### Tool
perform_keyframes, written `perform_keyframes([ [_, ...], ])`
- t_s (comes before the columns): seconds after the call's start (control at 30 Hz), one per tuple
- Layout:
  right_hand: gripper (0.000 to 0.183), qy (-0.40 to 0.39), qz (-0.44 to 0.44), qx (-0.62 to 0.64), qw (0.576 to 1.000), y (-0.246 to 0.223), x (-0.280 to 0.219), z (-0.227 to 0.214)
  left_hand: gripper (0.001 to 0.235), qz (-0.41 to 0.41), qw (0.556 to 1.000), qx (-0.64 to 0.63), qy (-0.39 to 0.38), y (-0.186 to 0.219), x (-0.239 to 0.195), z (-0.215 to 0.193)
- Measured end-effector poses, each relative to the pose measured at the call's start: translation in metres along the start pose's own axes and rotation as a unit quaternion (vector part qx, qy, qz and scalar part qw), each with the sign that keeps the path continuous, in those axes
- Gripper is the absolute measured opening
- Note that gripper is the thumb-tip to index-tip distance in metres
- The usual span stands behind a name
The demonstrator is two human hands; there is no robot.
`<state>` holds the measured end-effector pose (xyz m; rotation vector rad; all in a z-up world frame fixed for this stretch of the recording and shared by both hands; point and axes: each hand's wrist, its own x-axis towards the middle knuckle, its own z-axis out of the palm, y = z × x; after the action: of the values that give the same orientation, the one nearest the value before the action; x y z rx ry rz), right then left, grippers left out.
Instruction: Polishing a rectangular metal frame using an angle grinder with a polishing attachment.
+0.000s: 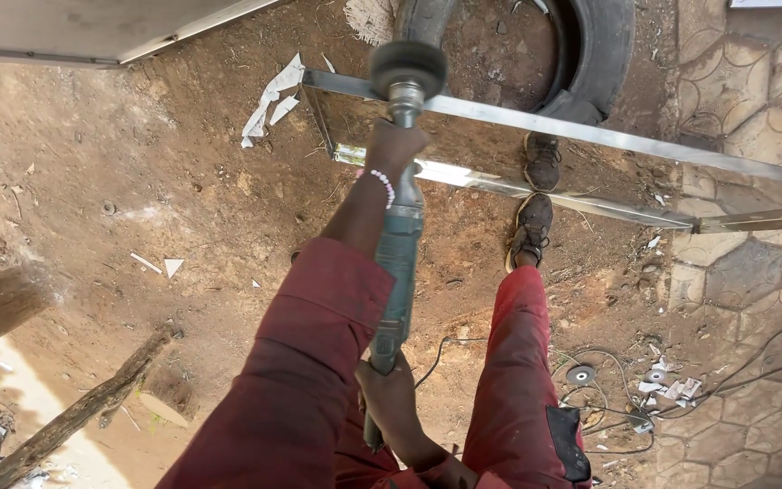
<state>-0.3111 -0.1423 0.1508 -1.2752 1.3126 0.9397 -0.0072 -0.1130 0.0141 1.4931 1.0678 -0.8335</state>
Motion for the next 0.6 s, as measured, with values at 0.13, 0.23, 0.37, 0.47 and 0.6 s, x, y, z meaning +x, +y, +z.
perform_keyframes([
  [0.13, 0.014, -0.015, 0.005, -0.016, 1.000, -0.005, -0.002, 0.000, 0.055, -0.010, 1.000, -0.022, 0.000, -0.001, 0.006, -0.006],
  [0.23, 0.018, -0.039, 0.008, -0.011, 0.999, -0.002, 0.001, 0.009, 0.052, -0.020, 0.998, 0.027, 0.046, -0.007, 0.022, -0.031],
  [0.37, 0.017, -0.067, 0.026, -0.060, 0.996, -0.016, -0.008, 0.007, 0.048, -0.016, 0.997, -0.008, 0.073, -0.002, 0.014, -0.054],
  [0.47, 0.017, -0.060, 0.017, -0.044, 0.997, -0.004, -0.005, -0.004, 0.041, -0.006, 0.996, 0.016, 0.091, -0.016, 0.028, -0.026],
  [0.6, 0.021, 0.009, -0.011, 0.012, 1.000, 0.017, 0.015, -0.033, 0.034, -0.001, 1.000, 0.015, 0.011, -0.008, -0.003, 0.035],
])
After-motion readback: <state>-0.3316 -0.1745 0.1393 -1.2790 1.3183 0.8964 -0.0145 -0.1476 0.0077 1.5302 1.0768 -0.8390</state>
